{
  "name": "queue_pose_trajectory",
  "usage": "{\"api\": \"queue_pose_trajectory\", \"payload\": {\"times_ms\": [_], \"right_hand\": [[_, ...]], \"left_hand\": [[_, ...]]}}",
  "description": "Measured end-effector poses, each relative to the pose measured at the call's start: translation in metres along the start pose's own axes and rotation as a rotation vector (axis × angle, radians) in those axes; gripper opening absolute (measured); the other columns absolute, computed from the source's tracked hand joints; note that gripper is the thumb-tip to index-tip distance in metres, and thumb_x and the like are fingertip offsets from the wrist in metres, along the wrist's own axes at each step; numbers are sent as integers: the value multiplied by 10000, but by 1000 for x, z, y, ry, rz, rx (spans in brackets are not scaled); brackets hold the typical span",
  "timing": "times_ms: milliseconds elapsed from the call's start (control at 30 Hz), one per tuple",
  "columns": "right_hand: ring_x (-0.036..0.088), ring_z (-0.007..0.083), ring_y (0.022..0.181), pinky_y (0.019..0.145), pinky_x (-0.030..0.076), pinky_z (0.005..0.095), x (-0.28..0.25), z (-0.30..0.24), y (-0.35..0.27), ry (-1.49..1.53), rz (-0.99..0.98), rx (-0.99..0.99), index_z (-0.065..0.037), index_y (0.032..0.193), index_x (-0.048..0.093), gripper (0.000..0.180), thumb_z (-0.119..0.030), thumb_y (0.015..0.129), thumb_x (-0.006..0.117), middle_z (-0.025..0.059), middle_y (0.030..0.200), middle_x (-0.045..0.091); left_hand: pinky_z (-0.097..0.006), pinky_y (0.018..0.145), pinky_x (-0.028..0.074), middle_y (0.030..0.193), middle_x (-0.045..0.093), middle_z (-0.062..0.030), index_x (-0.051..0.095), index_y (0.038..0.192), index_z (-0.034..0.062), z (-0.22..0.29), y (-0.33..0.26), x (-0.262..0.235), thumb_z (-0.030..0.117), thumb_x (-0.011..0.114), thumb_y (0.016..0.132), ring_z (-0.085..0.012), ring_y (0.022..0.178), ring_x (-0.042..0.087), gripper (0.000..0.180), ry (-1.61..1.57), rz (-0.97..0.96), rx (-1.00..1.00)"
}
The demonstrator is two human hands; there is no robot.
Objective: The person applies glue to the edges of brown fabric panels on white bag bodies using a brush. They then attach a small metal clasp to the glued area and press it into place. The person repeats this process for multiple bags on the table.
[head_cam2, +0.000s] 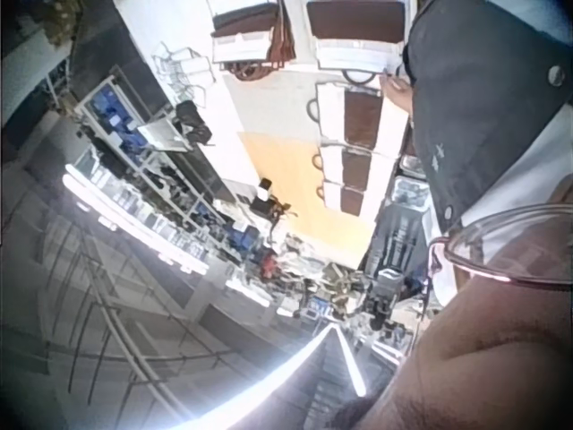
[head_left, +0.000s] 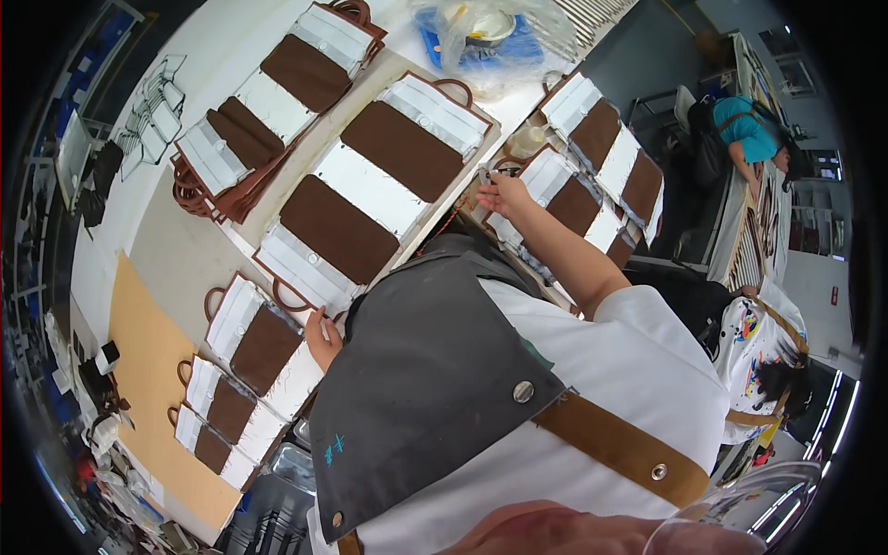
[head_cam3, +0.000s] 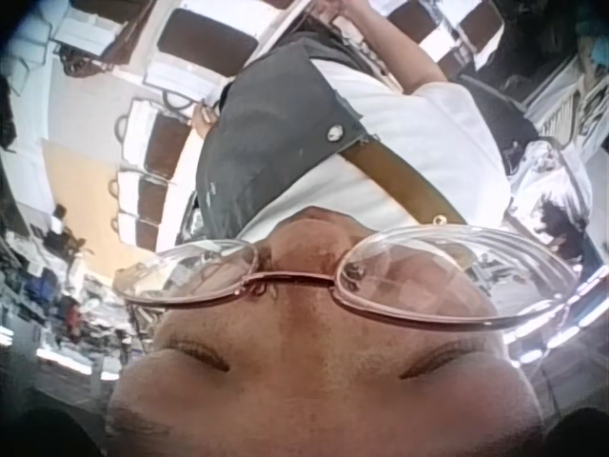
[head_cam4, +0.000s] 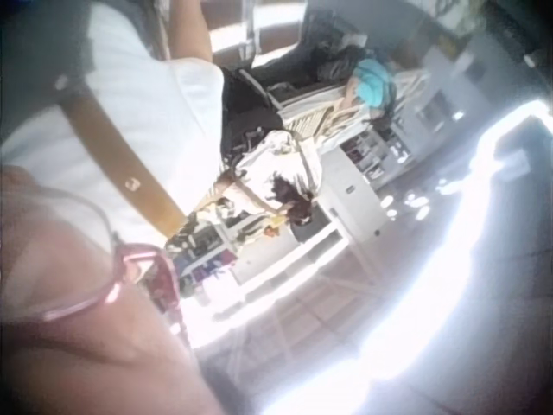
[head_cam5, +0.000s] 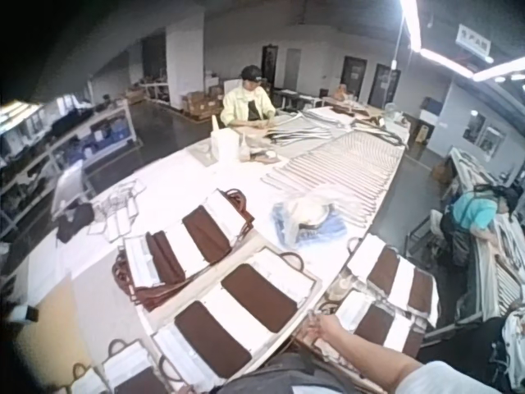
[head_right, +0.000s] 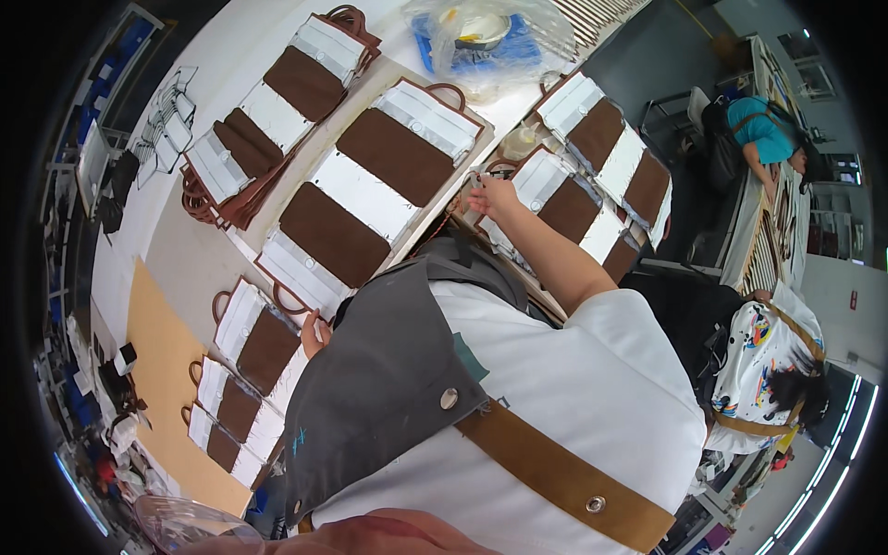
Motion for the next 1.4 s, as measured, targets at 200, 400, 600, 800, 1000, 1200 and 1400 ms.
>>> {"api": "queue_pose_trajectory", "payload": {"times_ms": [200, 400, 600, 800, 1000, 1200, 1400], "right_hand": [[614, 272, 638, 534, 523, 343, -7, -7, 5, -104, 74, -76, -11, 1076, 456, 271, -193, 891, 533, 151, 842, 565], [520, 155, 440, 402, 438, 279, 17, -44, -41, -437, 201, -520, -14, 968, 441, 204, -163, 879, 548, 75, 704, 521], [609, 207, 636, 607, 491, 351, 85, -179, -89, -719, 55, -1060, -9, 888, 606, 167, -162, 854, 548, 122, 676, 604], [616, 355, 900, 777, 487, 432, 106, -312, 4, -1349, 449, -1158, -52, 995, 643, 256, -205, 799, 581, 202, 926, 645], [585, 368, 965, 816, 480, 442, 141, -333, 63, -1616, 432, -1041, -81, 1012, 649, 311, -213, 732, 671, 204, 1063, 600], [585, 403, 871, 778, 474, 459, 121, -339, 70, -1215, 487, -1343, -87, 996, 650, 284, -191, 734, 679, 182, 945, 622], [598, 192, 625, 605, 505, 294, 61, -357, 71, -212, 213, -1087, 25, 984, 632, 207, -111, 827, 633, 115, 809, 626]], "left_hand": [[-369, 888, 421, 1057, 616, -156, 599, 1108, 33, 13, 17, -3, 58, 524, 874, -309, 998, 570, 247, -45, -49, -33], [-301, 815, 454, 988, 639, -127, 608, 1092, 21, 23, 23, 22, 93, 494, 916, -213, 910, 605, 222, -226, -275, -188], [-318, 828, 458, 983, 636, -148, 617, 1055, 6, 22, 42, 26, 99, 476, 925, -254, 918, 612, 213, -206, -246, -122], [-350, 822, 461, 978, 632, -170, 621, 1036, 3, 41, 71, 28, 104, 471, 916, -312, 926, 603, 217, -136, -285, -71], [-360, 788, 475, 957, 636, -168, 629, 1021, 18, 32, 77, 30, 101, 487, 901, -320, 890, 611, 204, -94, -264, -84], [-365, 788, 472, 951, 637, -164, 629, 1021, 17, 27, 82, 35, 102, 481, 901, -318, 884, 609, 208, -79, -239, -126], [-440, 938, 375, 1149, 554, -183, 520, 1190, 15, 35, 97, 40, 91, 502, 867, -363, 1103, 490, 332, 147, -123, 42]]}}
Point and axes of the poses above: each hand's wrist, its own y-axis towards the middle knuckle, its own x-axis out of the palm, z = x × y, the point moved 8 cm from there along y, towards the middle knuckle
